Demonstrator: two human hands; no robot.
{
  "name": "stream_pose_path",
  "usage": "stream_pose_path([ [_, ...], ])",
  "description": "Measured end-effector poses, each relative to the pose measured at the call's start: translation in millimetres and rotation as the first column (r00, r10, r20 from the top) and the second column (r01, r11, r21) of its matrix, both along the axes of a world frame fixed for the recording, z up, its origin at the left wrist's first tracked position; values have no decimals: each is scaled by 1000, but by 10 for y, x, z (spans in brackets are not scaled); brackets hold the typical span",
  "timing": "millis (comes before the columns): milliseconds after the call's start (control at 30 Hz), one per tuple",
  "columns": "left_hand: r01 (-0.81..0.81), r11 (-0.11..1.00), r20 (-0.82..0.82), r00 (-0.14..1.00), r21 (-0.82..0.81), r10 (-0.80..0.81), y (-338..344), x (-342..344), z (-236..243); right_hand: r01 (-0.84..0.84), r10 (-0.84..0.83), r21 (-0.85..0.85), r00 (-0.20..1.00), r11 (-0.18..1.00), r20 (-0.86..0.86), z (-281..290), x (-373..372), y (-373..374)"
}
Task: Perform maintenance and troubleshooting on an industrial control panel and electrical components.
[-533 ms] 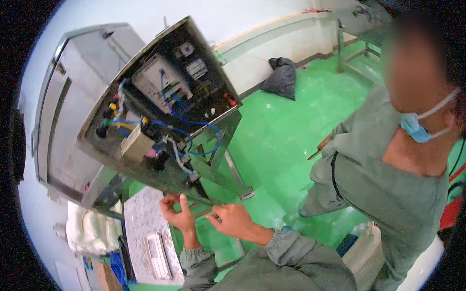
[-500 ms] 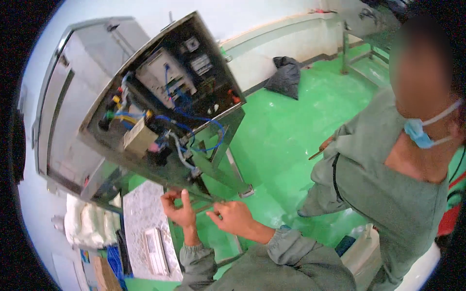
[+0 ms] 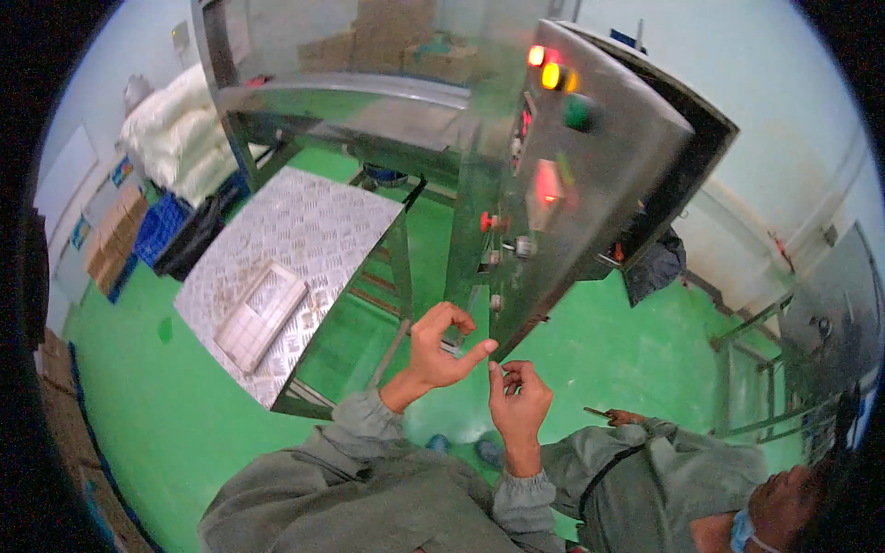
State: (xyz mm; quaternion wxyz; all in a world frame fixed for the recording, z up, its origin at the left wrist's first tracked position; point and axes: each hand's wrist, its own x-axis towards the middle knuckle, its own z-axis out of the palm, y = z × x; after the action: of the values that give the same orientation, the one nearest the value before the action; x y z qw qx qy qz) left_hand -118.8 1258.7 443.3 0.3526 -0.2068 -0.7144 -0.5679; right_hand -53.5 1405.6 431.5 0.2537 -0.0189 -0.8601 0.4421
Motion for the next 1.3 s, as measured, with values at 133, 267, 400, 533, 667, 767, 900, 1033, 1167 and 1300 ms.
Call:
stream_pose_path([
  [133,40,996,92,995,-74,-33,-384,38,-258,61,-60,33,998,998,-18,4,-105,-7],
  [267,97,985,235,970,-140,-62,-730,86,-708,140,-138,79,990,987,-28,-7,-150,32],
  [400,200,968,381,916,-152,-129,-957,165,-1006,132,-131,97,991,986,-21,-36,-199,65],
  [533,297,935,454,872,-192,-183,-991,118,-1066,137,-139,82,990,987,16,1,-210,6],
  [667,356,915,448,861,-189,-242,-947,-30,-920,164,-167,63,986,984,32,54,-216,-117],
  [767,298,938,291,926,-178,-239,-803,-261,-594,199,-200,72,980,977,-1,38,-204,-147],
  [900,227,971,1,974,-75,-228,-510,-614,60,214,-214,70,977,974,-2,-58,-188,-118],
  [1033,196,979,-167,968,51,-185,-160,-852,547,228,-233,107,972,968,41,-6,-183,-157],
  [1167,178,982,-264,952,67,-154,95,-970,599,232,-237,110,971,967,37,-26,-205,-118],
  [1300,236,969,-212,953,65,-218,201,-974,502,250,-257,116,966,961,42,3,-218,-106],
])
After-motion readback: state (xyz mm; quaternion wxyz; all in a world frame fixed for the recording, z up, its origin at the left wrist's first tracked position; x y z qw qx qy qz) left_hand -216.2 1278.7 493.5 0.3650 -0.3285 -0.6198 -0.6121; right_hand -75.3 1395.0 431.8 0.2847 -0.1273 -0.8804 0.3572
